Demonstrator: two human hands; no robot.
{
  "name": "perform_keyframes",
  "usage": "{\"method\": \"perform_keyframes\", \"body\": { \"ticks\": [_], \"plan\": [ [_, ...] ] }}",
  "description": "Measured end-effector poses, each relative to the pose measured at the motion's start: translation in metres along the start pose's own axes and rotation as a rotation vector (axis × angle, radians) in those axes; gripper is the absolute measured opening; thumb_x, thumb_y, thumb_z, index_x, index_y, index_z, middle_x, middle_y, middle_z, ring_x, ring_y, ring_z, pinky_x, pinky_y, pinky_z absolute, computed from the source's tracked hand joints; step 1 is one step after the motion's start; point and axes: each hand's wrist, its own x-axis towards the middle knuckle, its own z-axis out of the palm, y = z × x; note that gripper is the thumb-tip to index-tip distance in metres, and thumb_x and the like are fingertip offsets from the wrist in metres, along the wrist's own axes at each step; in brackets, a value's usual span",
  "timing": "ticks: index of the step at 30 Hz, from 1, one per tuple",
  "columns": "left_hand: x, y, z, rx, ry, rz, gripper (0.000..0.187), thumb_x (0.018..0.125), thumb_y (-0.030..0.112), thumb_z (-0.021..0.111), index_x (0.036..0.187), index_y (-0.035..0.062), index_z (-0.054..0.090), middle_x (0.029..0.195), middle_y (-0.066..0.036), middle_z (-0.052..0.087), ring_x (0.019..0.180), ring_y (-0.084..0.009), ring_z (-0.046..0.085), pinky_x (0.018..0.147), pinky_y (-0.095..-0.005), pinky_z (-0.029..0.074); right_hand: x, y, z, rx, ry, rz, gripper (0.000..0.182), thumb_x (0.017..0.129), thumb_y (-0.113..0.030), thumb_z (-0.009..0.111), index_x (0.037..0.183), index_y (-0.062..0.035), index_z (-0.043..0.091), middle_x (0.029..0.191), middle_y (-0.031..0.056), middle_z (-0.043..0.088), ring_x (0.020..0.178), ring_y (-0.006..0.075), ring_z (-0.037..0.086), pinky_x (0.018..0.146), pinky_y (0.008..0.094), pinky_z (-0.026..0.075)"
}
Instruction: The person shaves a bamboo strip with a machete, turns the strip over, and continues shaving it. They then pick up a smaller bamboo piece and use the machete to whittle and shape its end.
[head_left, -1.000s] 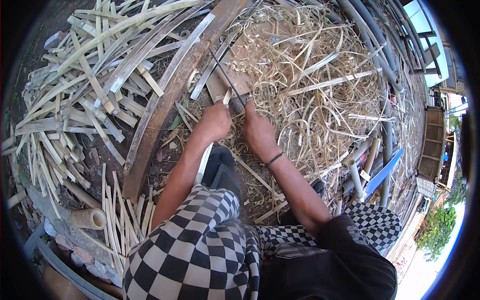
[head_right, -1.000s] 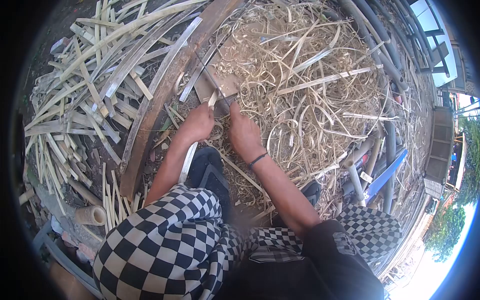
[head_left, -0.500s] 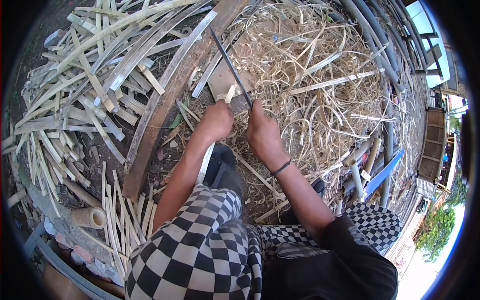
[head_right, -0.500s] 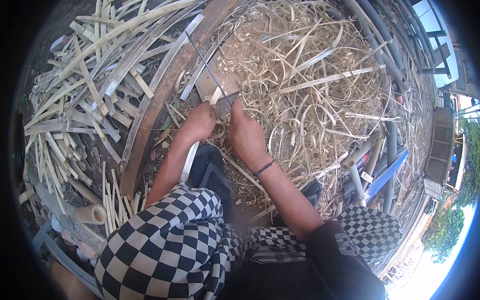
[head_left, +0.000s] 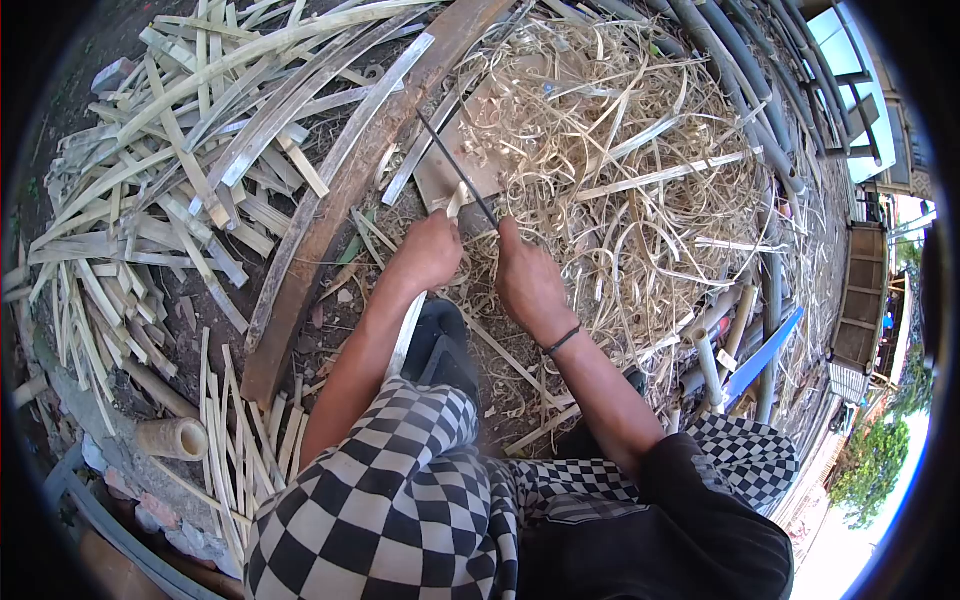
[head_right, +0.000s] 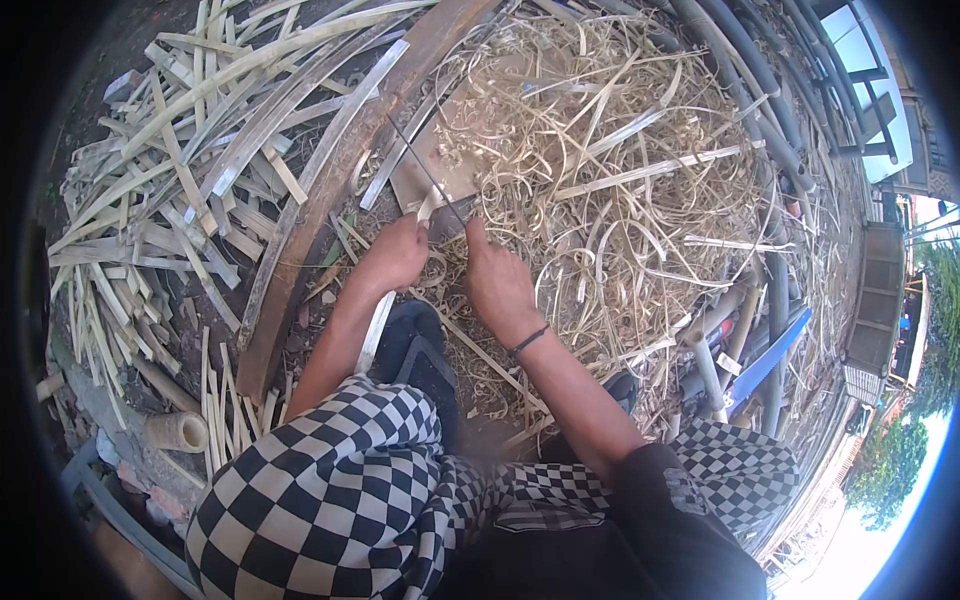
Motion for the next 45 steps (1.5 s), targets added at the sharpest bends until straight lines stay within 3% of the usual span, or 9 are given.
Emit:
{"method": "perform_keyframes", "body": {
  "ticks": [4, 9, 27, 29, 30, 34, 37, 41, 45],
  "plan": [
    [0.000, -0.002, 0.001, -0.035, -0.046, -0.008, 0.035, 0.105, 0.020, 0.040, 0.102, -0.0123, 0.053, 0.063, -0.021, 0.062, 0.046, -0.0306, 0.064, 0.045, -0.0439, 0.051, -0.007, 0.003, 0.009, 0.057, 0.163, -0.071, 0.031, 0.087, 0.000, 0.050, 0.116, -0.0033, 0.041, 0.077, 0.0280, 0.067, 0.072, 0.0485, 0.066, 0.063, 0.0583, 0.052],
    [-0.002, 0.000, -0.002, -0.045, -0.065, -0.055, 0.036, 0.105, 0.020, 0.039, 0.103, -0.0128, 0.053, 0.065, -0.022, 0.063, 0.046, -0.0299, 0.064, 0.044, -0.0427, 0.051, -0.001, 0.005, 0.000, 0.020, -0.017, 0.031, 0.028, 0.088, 0.000, 0.050, 0.114, -0.0036, 0.041, 0.079, 0.0275, 0.067, 0.072, 0.0484, 0.067, 0.064, 0.0586, 0.052],
    [-0.005, 0.001, -0.004, -0.061, -0.113, -0.114, 0.038, 0.107, 0.024, 0.038, 0.114, -0.0104, 0.052, 0.073, -0.020, 0.064, 0.049, -0.0258, 0.065, 0.043, -0.0388, 0.050, -0.004, 0.012, 0.009, 0.014, -0.031, 0.031, 0.031, 0.090, -0.002, 0.049, 0.120, -0.0020, 0.041, 0.078, 0.0270, 0.067, 0.072, 0.0471, 0.067, 0.062, 0.0569, 0.053],
    [-0.013, 0.024, -0.020, -0.215, -0.168, -0.233, 0.036, 0.104, 0.020, 0.041, 0.110, -0.0129, 0.055, 0.086, -0.030, 0.068, 0.069, -0.0344, 0.072, 0.058, -0.0469, 0.056, -0.007, 0.015, 0.015, 0.040, 0.076, 0.011, 0.030, 0.090, -0.002, 0.050, 0.119, -0.0025, 0.041, 0.076, 0.0268, 0.067, 0.071, 0.0471, 0.068, 0.062, 0.0569, 0.053],
    [-0.015, 0.024, -0.020, -0.280, -0.139, -0.222, 0.033, 0.106, 0.022, 0.041, 0.104, -0.0086, 0.054, 0.077, -0.020, 0.063, 0.053, -0.0230, 0.064, 0.041, -0.0387, 0.047, -0.007, 0.018, 0.015, -0.023, 0.007, 0.023, 0.029, 0.090, -0.002, 0.049, 0.118, -0.0035, 0.041, 0.077, 0.0277, 0.067, 0.071, 0.0476, 0.068, 0.062, 0.0573, 0.053],
    [-0.012, 0.009, -0.018, -0.730, -0.266, -0.353, 0.034, 0.108, 0.032, 0.043, 0.086, 0.0065, 0.044, 0.072, 0.000, 0.043, 0.050, -0.0094, 0.041, 0.038, -0.0269, 0.032, -0.003, 0.022, 0.020, 0.001, -0.014, 0.075, 0.029, 0.093, -0.005, 0.048, 0.120, -0.0061, 0.039, 0.077, 0.0324, 0.066, 0.075, 0.0522, 0.066, 0.067, 0.0614, 0.051],
    [-0.010, -0.009, -0.006, -0.898, -0.233, -0.260, 0.035, 0.107, 0.034, 0.048, 0.085, 0.0064, 0.043, 0.074, -0.001, 0.043, 0.051, -0.0091, 0.042, 0.039, -0.0266, 0.033, -0.003, 0.023, 0.023, 0.039, -0.034, 0.109, 0.028, 0.096, -0.009, 0.048, 0.122, -0.0064, 0.039, 0.078, 0.0330, 0.065, 0.076, 0.0538, 0.065, 0.068, 0.0617, 0.051],
    [-0.012, -0.007, -0.008, -0.510, -0.124, -0.157, 0.034, 0.101, 0.032, 0.060, 0.097, -0.0019, 0.062, 0.066, -0.007, 0.059, 0.056, -0.0160, 0.059, 0.049, -0.0338, 0.048, -0.004, 0.018, 0.017, 0.130, -0.051, 0.141, 0.026, 0.099, -0.012, 0.047, 0.122, -0.0050, 0.039, 0.076, 0.0342, 0.064, 0.075, 0.0552, 0.063, 0.068, 0.0623, 0.050],
    [-0.010, -0.013, -0.002, -0.282, 0.097, 0.032, 0.032, 0.097, 0.028, 0.065, 0.101, -0.0039, 0.068, 0.071, -0.015, 0.068, 0.059, -0.0253, 0.065, 0.061, -0.0409, 0.052, -0.004, 0.027, 0.019, 0.280, -0.011, 0.100, 0.024, 0.100, -0.012, 0.048, 0.120, -0.0022, 0.040, 0.076, 0.0349, 0.062, 0.076, 0.0562, 0.061, 0.067, 0.0624, 0.048]
  ]
}}
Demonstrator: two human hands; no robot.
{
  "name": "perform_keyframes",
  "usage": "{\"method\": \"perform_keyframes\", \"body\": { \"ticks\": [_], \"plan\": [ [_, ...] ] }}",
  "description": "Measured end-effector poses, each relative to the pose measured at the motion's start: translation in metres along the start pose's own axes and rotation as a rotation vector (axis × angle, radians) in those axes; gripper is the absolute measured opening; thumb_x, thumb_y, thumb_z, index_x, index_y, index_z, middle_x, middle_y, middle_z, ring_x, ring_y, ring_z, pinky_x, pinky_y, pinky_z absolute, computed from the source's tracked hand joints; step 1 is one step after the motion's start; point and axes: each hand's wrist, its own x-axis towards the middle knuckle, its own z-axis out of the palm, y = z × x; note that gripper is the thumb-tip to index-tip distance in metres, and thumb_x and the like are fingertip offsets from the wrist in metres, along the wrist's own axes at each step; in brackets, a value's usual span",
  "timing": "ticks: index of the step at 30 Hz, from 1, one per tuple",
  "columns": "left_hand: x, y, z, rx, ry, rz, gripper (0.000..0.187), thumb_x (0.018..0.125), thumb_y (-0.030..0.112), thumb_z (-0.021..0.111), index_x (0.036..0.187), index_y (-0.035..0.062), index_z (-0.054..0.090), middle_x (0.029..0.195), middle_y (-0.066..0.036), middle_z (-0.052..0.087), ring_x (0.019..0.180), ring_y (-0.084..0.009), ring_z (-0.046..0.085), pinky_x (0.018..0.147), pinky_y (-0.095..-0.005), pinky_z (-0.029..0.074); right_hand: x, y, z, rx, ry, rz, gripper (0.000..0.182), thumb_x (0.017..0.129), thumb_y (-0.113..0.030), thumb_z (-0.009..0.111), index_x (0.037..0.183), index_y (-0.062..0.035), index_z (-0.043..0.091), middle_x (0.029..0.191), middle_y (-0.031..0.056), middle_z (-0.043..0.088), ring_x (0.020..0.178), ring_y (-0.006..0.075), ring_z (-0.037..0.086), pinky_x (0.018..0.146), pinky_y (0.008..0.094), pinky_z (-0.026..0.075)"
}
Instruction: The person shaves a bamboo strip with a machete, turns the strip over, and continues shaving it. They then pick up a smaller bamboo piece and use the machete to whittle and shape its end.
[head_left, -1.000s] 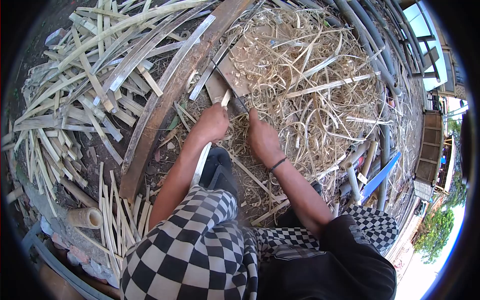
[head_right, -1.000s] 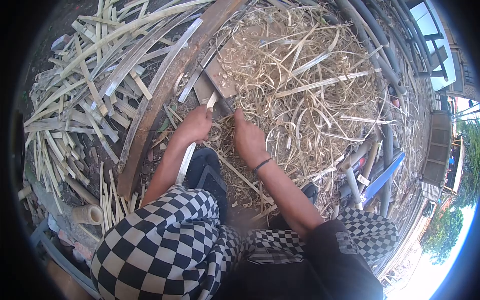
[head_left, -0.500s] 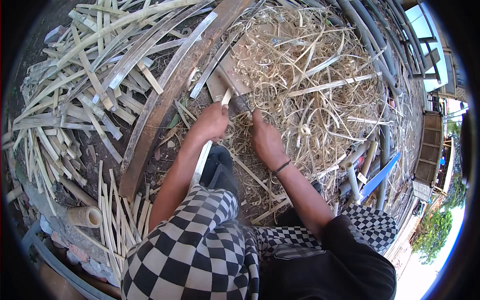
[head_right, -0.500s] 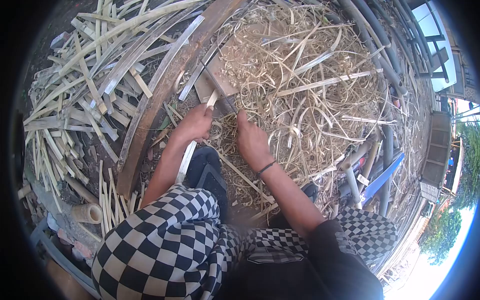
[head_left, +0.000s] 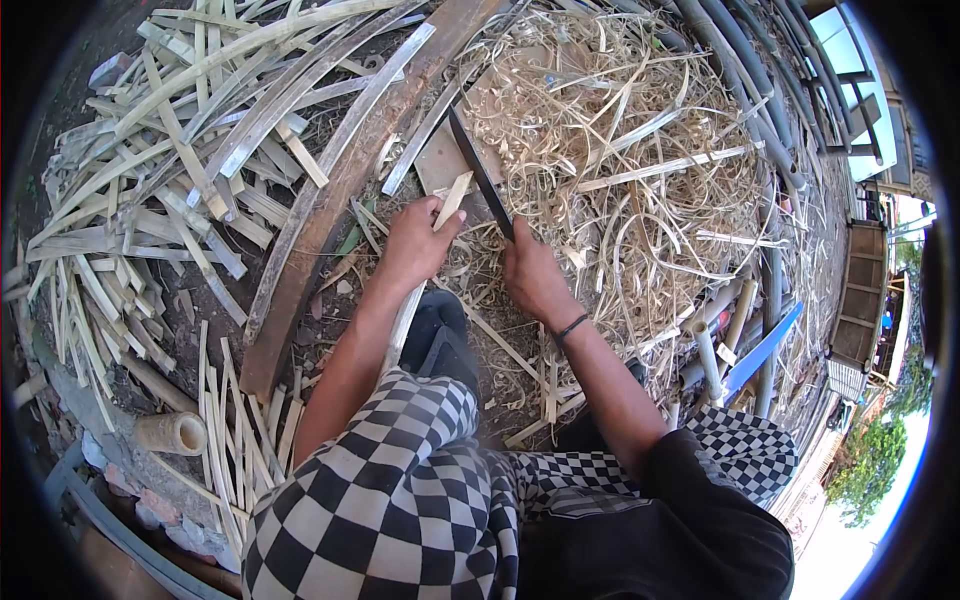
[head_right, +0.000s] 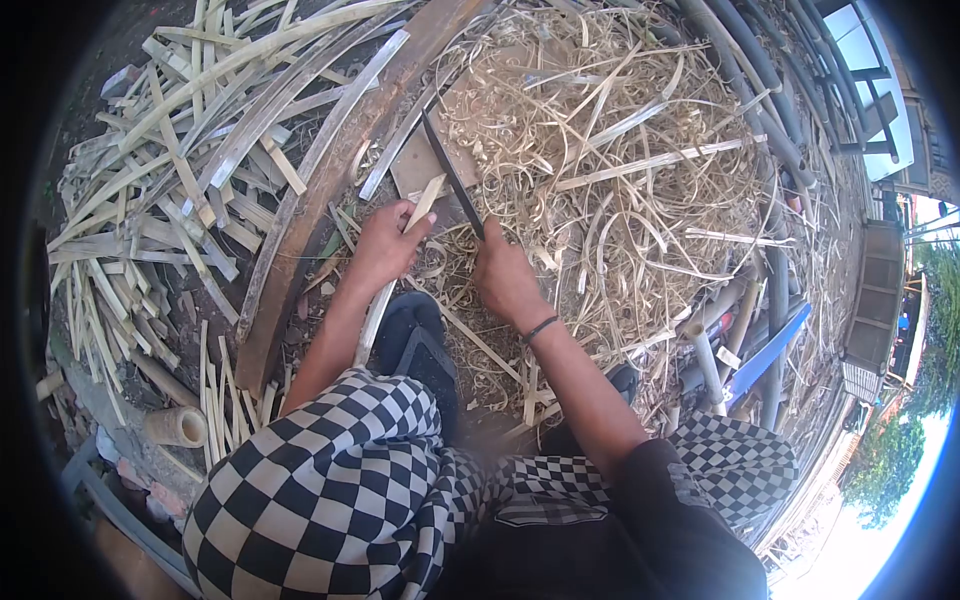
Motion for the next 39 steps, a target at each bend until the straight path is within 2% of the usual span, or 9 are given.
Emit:
{"method": "perform_keyframes", "body": {
  "ticks": [3, 5, 12, 20, 22, 29, 36, 38, 39],
  "plan": [
    [0.001, 0.000, 0.000, 0.044, 0.007, -0.028, 0.030, 0.097, 0.025, 0.063, 0.096, -0.0039, 0.070, 0.073, -0.019, 0.070, 0.062, -0.0328, 0.067, 0.070, -0.0449, 0.052, -0.002, 0.000, -0.002, 0.079, 0.026, -0.040, 0.022, 0.100, -0.011, 0.049, 0.119, -0.0017, 0.042, 0.076, 0.0342, 0.062, 0.075, 0.0557, 0.061, 0.066, 0.0619, 0.047],
    [0.006, -0.011, 0.005, -0.127, -0.095, -0.053, 0.030, 0.105, 0.026, 0.052, 0.100, -0.0022, 0.063, 0.057, -0.001, 0.048, 0.041, -0.0109, 0.049, 0.037, -0.0301, 0.038, -0.003, -0.001, -0.006, 0.088, 0.035, -0.029, 0.021, 0.100, -0.011, 0.049, 0.118, -0.0018, 0.042, 0.076, 0.0336, 0.062, 0.076, 0.0556, 0.061, 0.065, 0.0616, 0.046],
    [0.001, 0.020, -0.008, -0.115, -0.124, -0.167, 0.038, 0.107, 0.021, 0.039, 0.093, -0.0071, 0.062, 0.055, -0.006, 0.054, 0.043, -0.0165, 0.058, 0.034, -0.0303, 0.039, -0.004, -0.023, -0.019, 0.022, 0.047, -0.020, 0.022, 0.099, -0.010, 0.047, 0.117, -0.0001, 0.040, 0.075, 0.0348, 0.063, 0.073, 0.0556, 0.062, 0.068, 0.0641, 0.048],
    [0.009, 0.024, -0.018, -0.524, -0.320, -0.397, 0.028, 0.108, 0.021, 0.032, 0.106, -0.0019, 0.048, 0.067, -0.003, 0.046, 0.042, -0.0086, 0.040, 0.032, -0.0269, 0.027, 0.000, -0.033, -0.010, -0.065, 0.078, -0.161, 0.016, 0.100, -0.011, 0.048, 0.111, -0.0030, 0.040, 0.068, 0.0315, 0.061, 0.067, 0.0531, 0.061, 0.062, 0.0622, 0.047],
    [0.008, 0.029, -0.019, -0.517, -0.309, -0.405, 0.028, 0.108, 0.021, 0.031, 0.106, -0.0015, 0.048, 0.067, -0.002, 0.045, 0.043, -0.0079, 0.038, 0.033, -0.0265, 0.025, 0.005, -0.032, -0.011, -0.261, 0.004, -0.078, 0.015, 0.099, -0.011, 0.048, 0.111, -0.0041, 0.040, 0.067, 0.0307, 0.060, 0.067, 0.0526, 0.061, 0.062, 0.0621, 0.046],
    [0.006, 0.034, -0.014, -0.318, -0.286, -0.402, 0.026, 0.106, 0.018, 0.032, 0.103, -0.0015, 0.049, 0.069, -0.005, 0.050, 0.044, -0.0105, 0.043, 0.033, -0.0280, 0.030, 0.007, -0.041, -0.028, -0.168, 0.129, -0.230, 0.025, 0.090, -0.004, 0.052, 0.113, -0.0027, 0.043, 0.074, 0.0260, 0.067, 0.071, 0.0464, 0.068, 0.063, 0.0566, 0.052],
    [0.004, 0.033, -0.013, -0.331, -0.304, -0.429, 0.027, 0.108, 0.020, 0.031, 0.106, -0.0013, 0.048, 0.069, -0.002, 0.044, 0.043, -0.0074, 0.038, 0.033, -0.0257, 0.027, 0.005, -0.018, -0.022, -0.384, -0.096, -0.120, 0.030, 0.088, -0.002, 0.053, 0.117, -0.0031, 0.043, 0.079, 0.0250, 0.067, 0.072, 0.0458, 0.067, 0.064, 0.0566, 0.052],
    [0.005, 0.039, -0.015, -0.312, -0.302, -0.430, 0.028, 0.108, 0.020, 0.031, 0.106, -0.0015, 0.048, 0.068, -0.002, 0.044, 0.043, -0.0077, 0.038, 0.033, -0.0257, 0.027, 0.000, -0.017, -0.019, -0.222, 0.145, -0.342, 0.018, 0.093, -0.005, 0.048, 0.108, -0.0047, 0.040, 0.066, 0.0265, 0.061, 0.064, 0.0483, 0.063, 0.058, 0.0588, 0.047],
    [0.005, 0.038, -0.015, -0.310, -0.306, -0.419, 0.029, 0.108, 0.020, 0.030, 0.106, -0.0020, 0.048, 0.068, -0.001, 0.043, 0.044, -0.0081, 0.038, 0.033, -0.0258, 0.027, 0.000, -0.017, -0.019, -0.218, 0.117, -0.291, 0.016, 0.093, -0.005, 0.050, 0.106, -0.0045, 0.040, 0.067, 0.0267, 0.060, 0.064, 0.0480, 0.063, 0.059, 0.0587, 0.047]
  ]
}}
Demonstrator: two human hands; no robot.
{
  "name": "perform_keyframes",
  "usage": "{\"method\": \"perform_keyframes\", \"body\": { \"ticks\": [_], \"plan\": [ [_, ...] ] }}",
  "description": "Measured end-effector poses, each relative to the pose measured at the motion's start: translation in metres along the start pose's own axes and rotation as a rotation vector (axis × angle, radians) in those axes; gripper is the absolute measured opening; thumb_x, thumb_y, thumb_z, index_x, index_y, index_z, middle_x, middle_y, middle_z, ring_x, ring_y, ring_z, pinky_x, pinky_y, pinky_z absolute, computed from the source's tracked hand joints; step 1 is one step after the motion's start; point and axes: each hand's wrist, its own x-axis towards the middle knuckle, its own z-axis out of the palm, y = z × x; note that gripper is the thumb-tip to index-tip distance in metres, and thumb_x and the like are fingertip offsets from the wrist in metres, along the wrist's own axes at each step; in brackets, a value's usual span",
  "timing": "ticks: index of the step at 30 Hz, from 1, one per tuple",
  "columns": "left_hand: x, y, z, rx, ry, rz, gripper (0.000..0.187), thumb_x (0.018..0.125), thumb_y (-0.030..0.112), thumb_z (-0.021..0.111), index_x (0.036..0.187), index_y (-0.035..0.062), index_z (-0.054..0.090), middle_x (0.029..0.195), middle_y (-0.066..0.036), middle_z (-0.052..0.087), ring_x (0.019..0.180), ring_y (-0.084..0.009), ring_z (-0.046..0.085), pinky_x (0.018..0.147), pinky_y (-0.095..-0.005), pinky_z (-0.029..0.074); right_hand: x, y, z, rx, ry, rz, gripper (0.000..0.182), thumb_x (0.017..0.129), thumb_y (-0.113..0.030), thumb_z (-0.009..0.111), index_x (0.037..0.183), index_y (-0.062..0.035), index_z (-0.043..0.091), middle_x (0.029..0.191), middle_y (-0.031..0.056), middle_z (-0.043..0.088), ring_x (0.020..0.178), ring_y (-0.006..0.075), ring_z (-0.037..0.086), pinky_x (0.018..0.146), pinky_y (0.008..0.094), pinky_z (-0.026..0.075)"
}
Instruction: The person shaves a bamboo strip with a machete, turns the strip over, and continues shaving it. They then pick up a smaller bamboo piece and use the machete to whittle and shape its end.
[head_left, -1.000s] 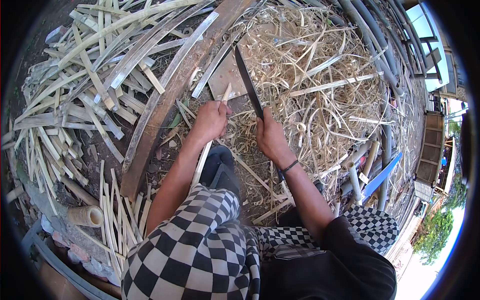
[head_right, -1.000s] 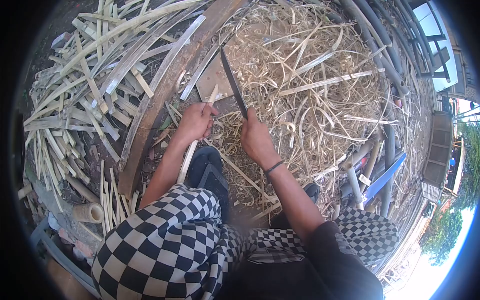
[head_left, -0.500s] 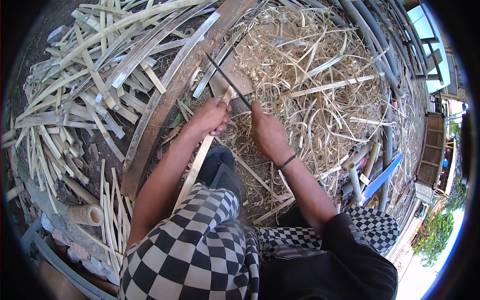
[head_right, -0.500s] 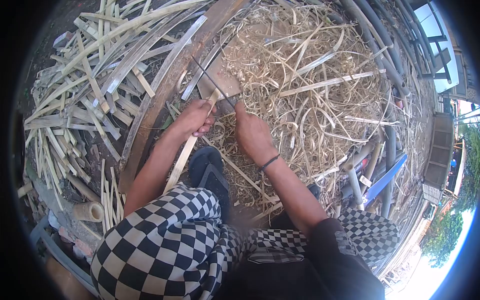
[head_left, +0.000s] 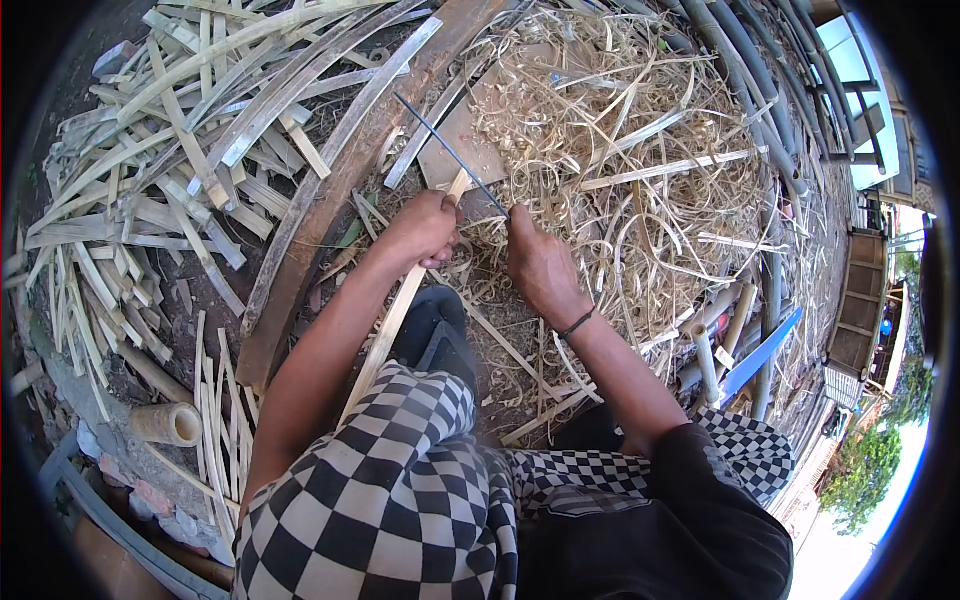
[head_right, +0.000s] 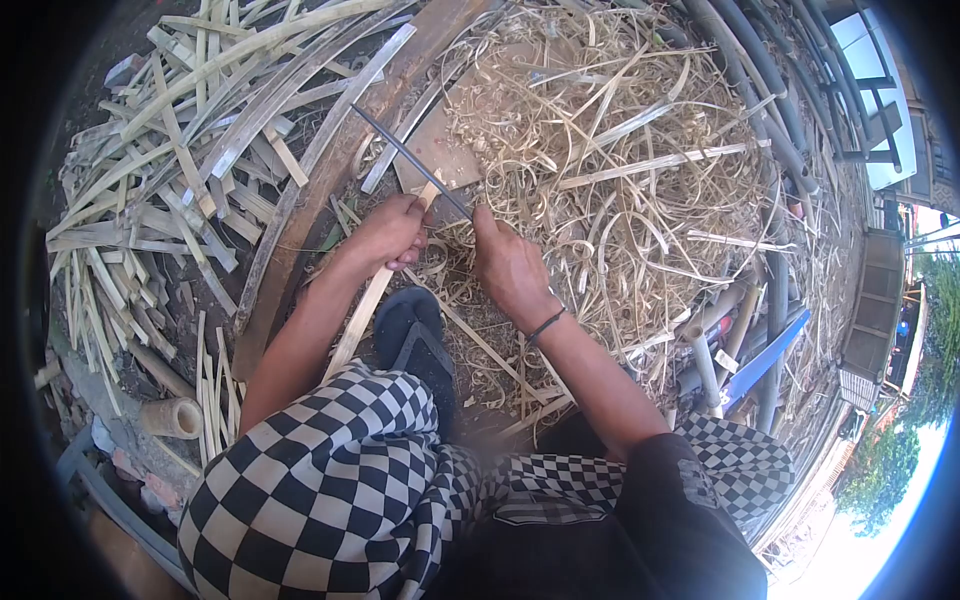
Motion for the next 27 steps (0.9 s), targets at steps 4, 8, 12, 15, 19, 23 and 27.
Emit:
{"method": "perform_keyframes", "body": {
  "ticks": [4, 8, 12, 15, 19, 23, 27],
  "plan": [
    [0.001, 0.001, 0.000, 0.009, 0.022, 0.022, 0.030, 0.108, 0.020, 0.031, 0.108, -0.0036, 0.049, 0.067, -0.002, 0.044, 0.043, -0.0088, 0.039, 0.033, -0.0263, 0.028, 0.016, 0.004, -0.006, -0.175, -0.248, 0.156, 0.023, 0.090, -0.002, 0.049, 0.112, -0.0056, 0.041, 0.085, 0.0255, 0.067, 0.073, 0.0482, 0.065, 0.064, 0.0588, 0.051],
    [-0.001, -0.002, 0.003, 0.039, 0.026, 0.039, 0.029, 0.107, 0.018, 0.032, 0.106, -0.0037, 0.050, 0.068, -0.004, 0.047, 0.042, -0.0099, 0.041, 0.032, -0.0272, 0.029, 0.008, -0.008, -0.011, -0.040, -0.030, 0.042, 0.030, 0.087, -0.002, 0.054, 0.114, -0.0041, 0.041, 0.079, 0.0251, 0.067, 0.075, 0.0463, 0.067, 0.064, 0.0570, 0.052],
    [0.000, -0.004, 0.004, 0.060, 0.040, 0.046, 0.029, 0.107, 0.019, 0.033, 0.105, -0.0034, 0.051, 0.068, -0.005, 0.048, 0.041, -0.0105, 0.042, 0.032, -0.0278, 0.030, 0.016, 0.016, 0.000, -0.122, -0.226, 0.058, 0.035, 0.085, -0.004, 0.061, 0.113, -0.0036, 0.041, 0.081, 0.0262, 0.067, 0.075, 0.0476, 0.066, 0.065, 0.0567, 0.052],
    [0.002, -0.005, 0.002, 0.054, 0.043, 0.050, 0.028, 0.106, 0.019, 0.033, 0.105, -0.0031, 0.051, 0.067, -0.005, 0.048, 0.041, -0.0108, 0.042, 0.031, -0.0282, 0.029, 0.013, 0.006, -0.013, -0.079, -0.148, 0.081, 0.034, 0.085, -0.004, 0.059, 0.114, -0.0030, 0.041, 0.080, 0.0260, 0.067, 0.074, 0.0473, 0.066, 0.066, 0.0558, 0.052],
    [0.002, -0.005, 0.004, 0.018, 0.030, 0.030, 0.027, 0.106, 0.019, 0.034, 0.105, -0.0023, 0.050, 0.067, -0.006, 0.048, 0.040, -0.0115, 0.042, 0.031, -0.0291, 0.030, 0.007, 0.018, 0.003, -0.039, -0.124, 0.063, 0.035, 0.088, -0.003, 0.053, 0.120, -0.0023, 0.041, 0.077, 0.0255, 0.067, 0.074, 0.0474, 0.066, 0.065, 0.0560, 0.052],
    [0.014, -0.015, 0.001, 0.158, 0.072, 0.095, 0.028, 0.104, 0.018, 0.039, 0.103, -0.0043, 0.055, 0.064, -0.009, 0.054, 0.040, -0.0151, 0.049, 0.031, -0.0320, 0.034, 0.012, 0.011, -0.010, -0.144, -0.229, 0.096, 0.032, 0.088, -0.002, 0.051, 0.119, -0.0024, 0.041, 0.076, 0.0251, 0.067, 0.071, 0.0474, 0.066, 0.063, 0.0587, 0.051],
    [0.015, -0.018, 0.006, 0.656, 0.135, 0.431, 0.023, 0.090, 0.007, 0.049, 0.096, -0.0094, 0.065, 0.068, -0.027, 0.067, 0.063, -0.0380, 0.071, 0.058, -0.0454, 0.057, 0.004, 0.013, -0.001, 0.030, 0.016, 0.022, 0.016, 0.100, -0.011, 0.050, 0.111, -0.0048, 0.041, 0.063, 0.0253, 0.058, 0.063, 0.0481, 0.061, 0.057, 0.0589, 0.045]
  ]
}}
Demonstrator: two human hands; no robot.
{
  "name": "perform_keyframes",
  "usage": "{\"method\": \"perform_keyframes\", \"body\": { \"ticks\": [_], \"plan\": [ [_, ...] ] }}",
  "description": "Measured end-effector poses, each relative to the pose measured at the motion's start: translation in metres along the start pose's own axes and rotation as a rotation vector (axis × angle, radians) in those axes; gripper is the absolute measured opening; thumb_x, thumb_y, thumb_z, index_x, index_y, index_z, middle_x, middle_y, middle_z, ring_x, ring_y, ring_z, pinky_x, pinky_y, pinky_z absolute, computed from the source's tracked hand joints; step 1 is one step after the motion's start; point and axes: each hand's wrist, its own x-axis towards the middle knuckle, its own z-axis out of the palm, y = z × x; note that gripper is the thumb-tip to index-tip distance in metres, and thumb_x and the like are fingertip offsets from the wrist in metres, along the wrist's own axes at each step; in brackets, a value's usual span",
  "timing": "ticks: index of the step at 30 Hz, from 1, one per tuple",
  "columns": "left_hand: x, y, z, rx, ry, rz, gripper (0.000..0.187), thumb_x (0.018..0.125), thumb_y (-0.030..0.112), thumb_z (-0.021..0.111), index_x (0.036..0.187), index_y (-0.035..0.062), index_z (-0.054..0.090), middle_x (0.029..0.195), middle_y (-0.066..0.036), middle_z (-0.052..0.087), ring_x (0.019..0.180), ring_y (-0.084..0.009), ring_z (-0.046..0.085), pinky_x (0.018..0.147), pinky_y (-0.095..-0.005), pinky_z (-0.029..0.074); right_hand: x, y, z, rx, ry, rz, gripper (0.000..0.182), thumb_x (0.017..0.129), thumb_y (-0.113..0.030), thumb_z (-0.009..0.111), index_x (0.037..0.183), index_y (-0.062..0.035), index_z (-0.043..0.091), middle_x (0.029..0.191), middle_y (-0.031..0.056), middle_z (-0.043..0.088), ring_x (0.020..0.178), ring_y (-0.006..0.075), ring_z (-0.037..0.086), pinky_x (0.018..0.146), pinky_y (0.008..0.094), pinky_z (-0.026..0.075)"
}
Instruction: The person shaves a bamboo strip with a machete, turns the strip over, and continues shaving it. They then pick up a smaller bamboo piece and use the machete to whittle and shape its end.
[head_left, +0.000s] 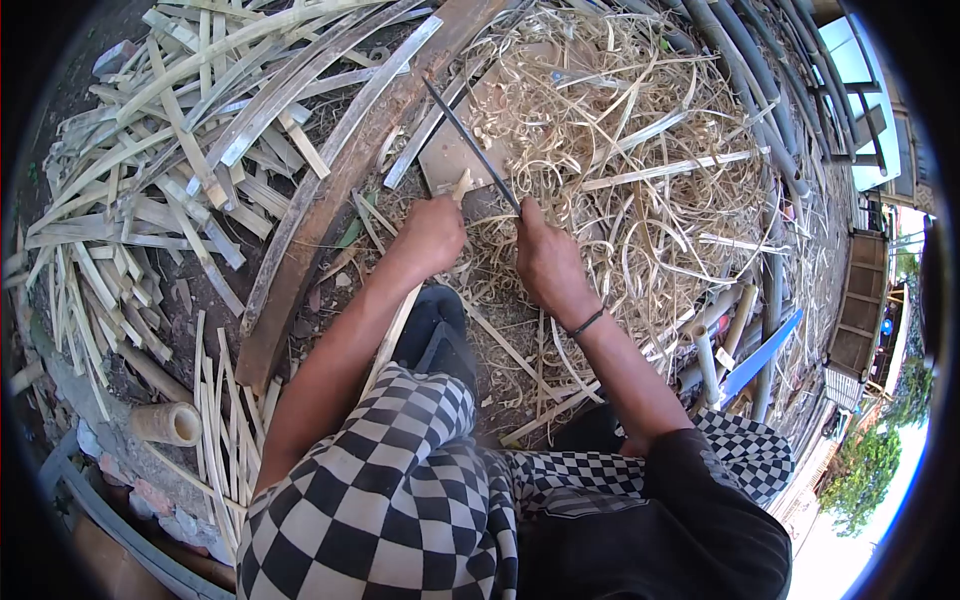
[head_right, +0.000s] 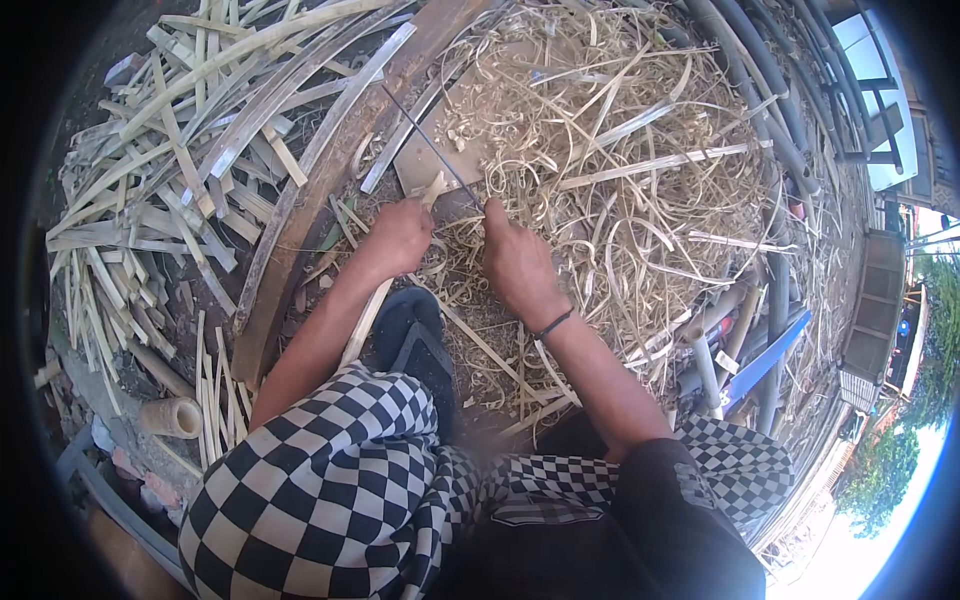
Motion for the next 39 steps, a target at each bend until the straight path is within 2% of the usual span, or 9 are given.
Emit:
{"method": "perform_keyframes", "body": {
  "ticks": [2, 5, 11, 14, 20, 22, 32, 36, 39],
  "plan": [
    [0.002, -0.002, 0.007, 0.220, 0.071, -0.049, 0.023, 0.086, 0.003, 0.052, 0.098, -0.0134, 0.063, 0.079, -0.034, 0.067, 0.079, -0.0470, 0.071, 0.075, -0.0508, 0.057, -0.002, 0.004, 0.003, 0.025, 0.021, -0.002, 0.015, 0.100, -0.010, 0.052, 0.109, -0.0046, 0.041, 0.062, 0.0251, 0.057, 0.061, 0.0480, 0.060, 0.056, 0.0585, 0.044],
    [-0.004, 0.012, 0.006, 0.255, 0.102, -0.061, 0.023, 0.085, 0.001, 0.053, 0.099, -0.0166, 0.060, 0.088, -0.036, 0.067, 0.090, -0.0497, 0.069, 0.080, -0.0526, 0.057, -0.004, 0.000, -0.003, 0.044, -0.014, 0.039, 0.014, 0.100, -0.011, 0.052, 0.109, -0.0045, 0.042, 0.061, 0.0244, 0.057, 0.061, 0.0479, 0.060, 0.057, 0.0582, 0.045],
    [-0.006, 0.030, 0.010, 0.391, 0.111, -0.116, 0.025, 0.087, -0.001, 0.052, 0.107, -0.0147, 0.058, 0.094, -0.035, 0.069, 0.093, -0.0469, 0.070, 0.081, -0.0504, 0.059, -0.003, 0.008, -0.005, 0.035, 0.020, -0.056, 0.014, 0.100, -0.012, 0.052, 0.107, -0.0045, 0.042, 0.063, 0.0249, 0.058, 0.061, 0.0486, 0.060, 0.057, 0.0586, 0.045],
    [-0.007, 0.035, 0.006, 0.454, 0.045, -0.135, 0.026, 0.093, 0.003, 0.049, 0.112, -0.0126, 0.058, 0.100, -0.030, 0.070, 0.095, -0.0407, 0.072, 0.081, -0.0480, 0.060, 0.002, 0.024, -0.001, -0.149, -0.147, 0.045, 0.015, 0.099, -0.010, 0.053, 0.107, -0.0050, 0.041, 0.066, 0.0258, 0.059, 0.063, 0.0486, 0.061, 0.058, 0.0586, 0.045],
    [-0.009, 0.036, 0.008, 0.432, 0.075, -0.114, 0.024, 0.089, 0.000, 0.052, 0.108, -0.0136, 0.057, 0.095, -0.032, 0.070, 0.091, -0.0449, 0.071, 0.079, -0.0491, 0.060, -0.003, 0.005, -0.018, -0.044, -0.009, -0.060, 0.020, 0.094, -0.007, 0.055, 0.107, -0.0061, 0.040, 0.072, 0.0260, 0.062, 0.070, 0.0471, 0.065, 0.061, 0.0578, 0.048],
    [-0.006, 0.032, 0.011, 0.448, 0.090, -0.107, 0.024, 0.090, 0.001, 0.052, 0.108, -0.0135, 0.057, 0.094, -0.032, 0.070, 0.090, -0.0446, 0.072, 0.078, -0.0490, 0.060, 0.003, 0.018, -0.012, -0.253, -0.242, 0.023, 0.027, 0.087, 0.000, 0.053, 0.111, -0.0050, 0.042, 0.080, 0.0236, 0.066, 0.072, 0.0454, 0.067, 0.061, 0.0534, 0.054],
    [-0.009, 0.030, 0.015, 0.534, 0.127, -0.072, 0.024, 0.092, 0.002, 0.051, 0.109, -0.0139, 0.058, 0.090, -0.026, 0.072, 0.085, -0.0376, 0.074, 0.072, -0.0438, 0.063, 0.002, 0.029, -0.024, -0.246, -0.212, -0.043, 0.025, 0.090, -0.004, 0.055, 0.111, -0.0081, 0.042, 0.094, 0.0238, 0.068, 0.077, 0.0450, 0.068, 0.063, 0.0536, 0.054],
    [-0.011, 0.027, 0.017, 0.530, 0.079, -0.093, 0.024, 0.091, 0.002, 0.052, 0.109, -0.0139, 0.058, 0.091, -0.027, 0.072, 0.087, -0.0383, 0.074, 0.073, -0.0438, 0.062, 0.002, 0.016, -0.032, -0.202, -0.243, -0.043, 0.022, 0.092, -0.005, 0.054, 0.109, -0.0069, 0.040, 0.088, 0.0241, 0.068, 0.075, 0.0461, 0.068, 0.060, 0.0552, 0.054],
    [-0.010, 0.027, 0.013, 0.396, 0.093, -0.110, 0.025, 0.091, 0.002, 0.050, 0.110, -0.0138, 0.057, 0.089, -0.032, 0.069, 0.087, -0.0449, 0.072, 0.078, -0.0512, 0.059, 0.002, 0.023, -0.019, -0.153, -0.210, -0.004, 0.024, 0.090, -0.004, 0.054, 0.110, -0.0064, 0.040, 0.086, 0.0248, 0.068, 0.077, 0.0474, 0.067, 0.062, 0.0551, 0.053]
  ]
}}
